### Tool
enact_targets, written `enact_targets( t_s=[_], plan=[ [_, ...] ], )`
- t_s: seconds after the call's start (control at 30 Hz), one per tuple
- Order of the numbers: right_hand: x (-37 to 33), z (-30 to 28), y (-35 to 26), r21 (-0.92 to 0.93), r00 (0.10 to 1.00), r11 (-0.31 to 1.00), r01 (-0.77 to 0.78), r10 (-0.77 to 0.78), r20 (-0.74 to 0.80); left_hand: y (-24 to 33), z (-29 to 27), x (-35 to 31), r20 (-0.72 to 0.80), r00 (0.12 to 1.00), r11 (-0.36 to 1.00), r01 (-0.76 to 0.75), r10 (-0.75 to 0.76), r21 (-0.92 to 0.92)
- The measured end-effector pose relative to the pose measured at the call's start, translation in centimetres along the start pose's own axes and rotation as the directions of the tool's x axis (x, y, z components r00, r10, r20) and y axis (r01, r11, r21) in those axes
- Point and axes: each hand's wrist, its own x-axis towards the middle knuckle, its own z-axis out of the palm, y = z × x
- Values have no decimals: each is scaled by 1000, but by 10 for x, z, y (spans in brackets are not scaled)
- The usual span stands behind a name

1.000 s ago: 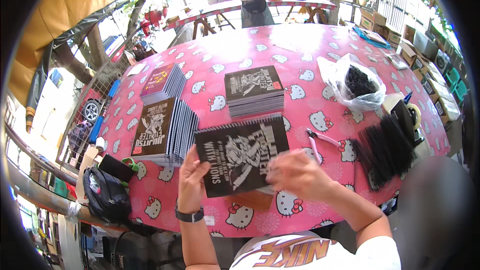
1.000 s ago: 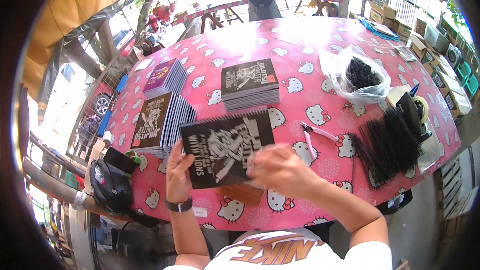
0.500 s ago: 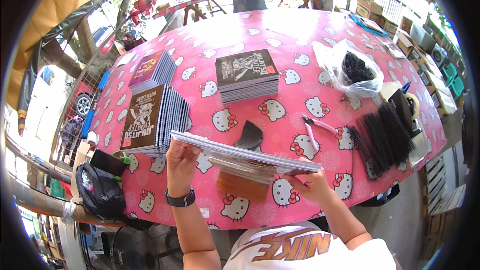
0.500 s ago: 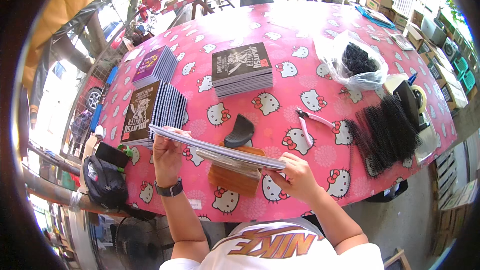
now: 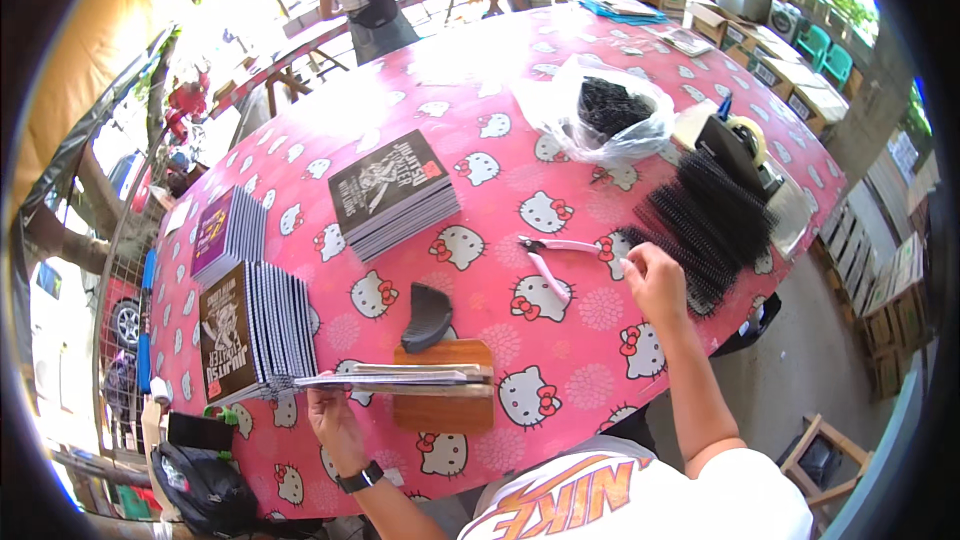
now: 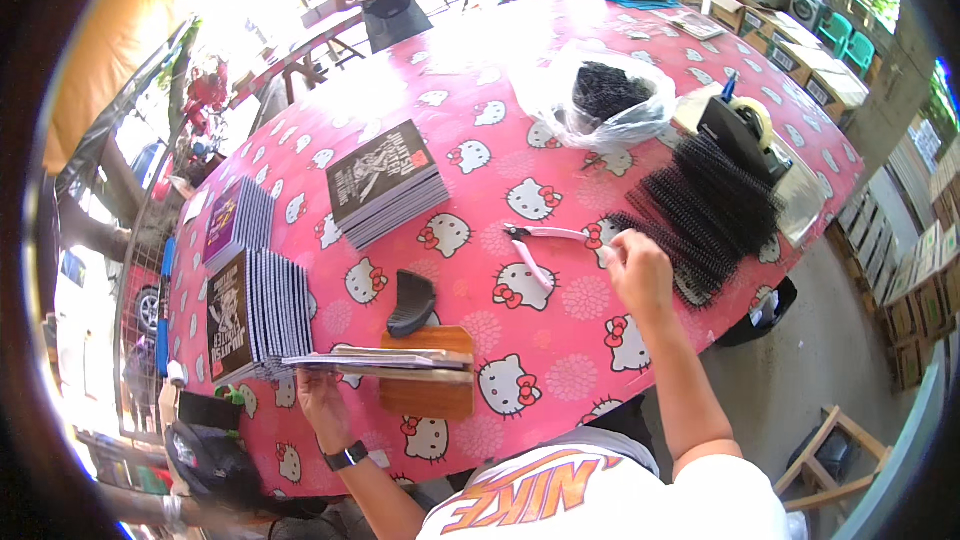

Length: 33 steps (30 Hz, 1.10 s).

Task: The person binds booklets by inserting a spiral coil through pre-punched holes, turning the coil through the length of the booklet, and then trimming and crimping the ends of the coil with pliers.

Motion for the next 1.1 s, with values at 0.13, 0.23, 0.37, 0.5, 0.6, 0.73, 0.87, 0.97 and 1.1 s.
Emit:
enact_targets(
  t_s=[0.13, 0.23, 0.37, 0.5, 0.6, 0.73, 0.87, 0.97, 1.1],
  plan=[
    [-1, 14, 47, -367, 999, 930, 14, 3, 46, 25, 73, -3, -178, 984, 990, -54, 30, -131],
    [-1, 14, 39, -327, 999, 944, -32, 36, 8, 21, 56, 5, -152, 986, 993, -50, 65, 103],
    [-2, 1, 44, -84, 973, 981, -177, 188, 133, 26, 67, 6, -249, 967, 985, -1, 45, 173],
    [-11, -2, 36, 246, 997, 969, 11, -30, 74, 32, 81, -7, -264, 900, 806, -141, 346, 575],
    [-21, -20, -37, 505, 947, 863, -25, -141, 287, 45, 116, -36, 193, 810, 191, -349, 554, 917],
    [-36, -17, -101, 630, 726, 750, 202, -546, 417, 41, 159, -49, 484, 828, 29, -512, 283, 858],
    [-42, 1, -118, 689, 725, 679, 255, -605, 328, 27, 165, -45, 471, 851, 108, -504, 235, 857],
    [-39, 9, -122, 661, 721, 678, 321, -628, 295, 25, 166, -45, 489, 834, 137, -531, 255, 836],
    [-36, 12, -124, 673, 619, 642, 367, -708, 339, 24, 168, -45, 500, 829, 173, -547, 252, 819]
  ],
)
